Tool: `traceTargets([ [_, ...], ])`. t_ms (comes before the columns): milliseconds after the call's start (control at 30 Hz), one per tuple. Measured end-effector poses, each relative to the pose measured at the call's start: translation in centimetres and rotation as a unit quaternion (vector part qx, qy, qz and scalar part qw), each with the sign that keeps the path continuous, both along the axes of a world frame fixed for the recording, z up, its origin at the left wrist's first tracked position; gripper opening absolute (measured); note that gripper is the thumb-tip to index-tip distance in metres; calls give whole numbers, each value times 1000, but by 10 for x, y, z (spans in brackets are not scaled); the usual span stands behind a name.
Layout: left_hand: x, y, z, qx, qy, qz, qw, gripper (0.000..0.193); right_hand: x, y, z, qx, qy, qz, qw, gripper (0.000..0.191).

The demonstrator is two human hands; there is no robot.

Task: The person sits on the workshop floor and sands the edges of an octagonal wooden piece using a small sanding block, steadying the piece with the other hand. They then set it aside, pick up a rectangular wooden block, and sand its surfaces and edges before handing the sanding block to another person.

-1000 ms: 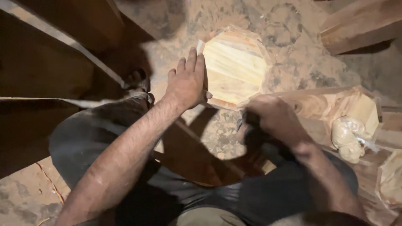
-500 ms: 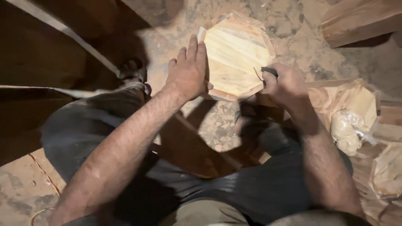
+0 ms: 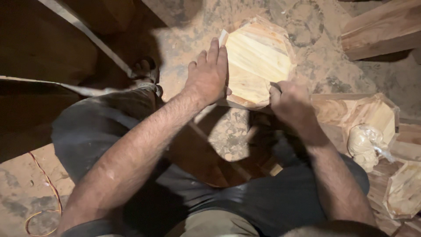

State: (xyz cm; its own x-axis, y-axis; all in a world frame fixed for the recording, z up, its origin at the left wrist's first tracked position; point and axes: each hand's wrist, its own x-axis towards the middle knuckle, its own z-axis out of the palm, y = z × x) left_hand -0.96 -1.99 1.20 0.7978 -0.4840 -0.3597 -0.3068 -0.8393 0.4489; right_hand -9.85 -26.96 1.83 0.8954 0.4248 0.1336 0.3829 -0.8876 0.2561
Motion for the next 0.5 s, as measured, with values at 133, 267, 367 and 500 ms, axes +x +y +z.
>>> traceTargets([
  [133,1,-1,4,3,16,2,1000,117,-1,10,4,41,110,36,992,19],
  [267,-1,2,11,-10,22,12,1000,117,-5,20,11,225,281,-286,888,26],
  [367,0,2,13,-6,31,13,999,117,-7,7,22,274,168,-198,926,24],
  [500,4,4,3,-31,18,20,999,108,-11,-32,43,214,55,-93,971,21],
])
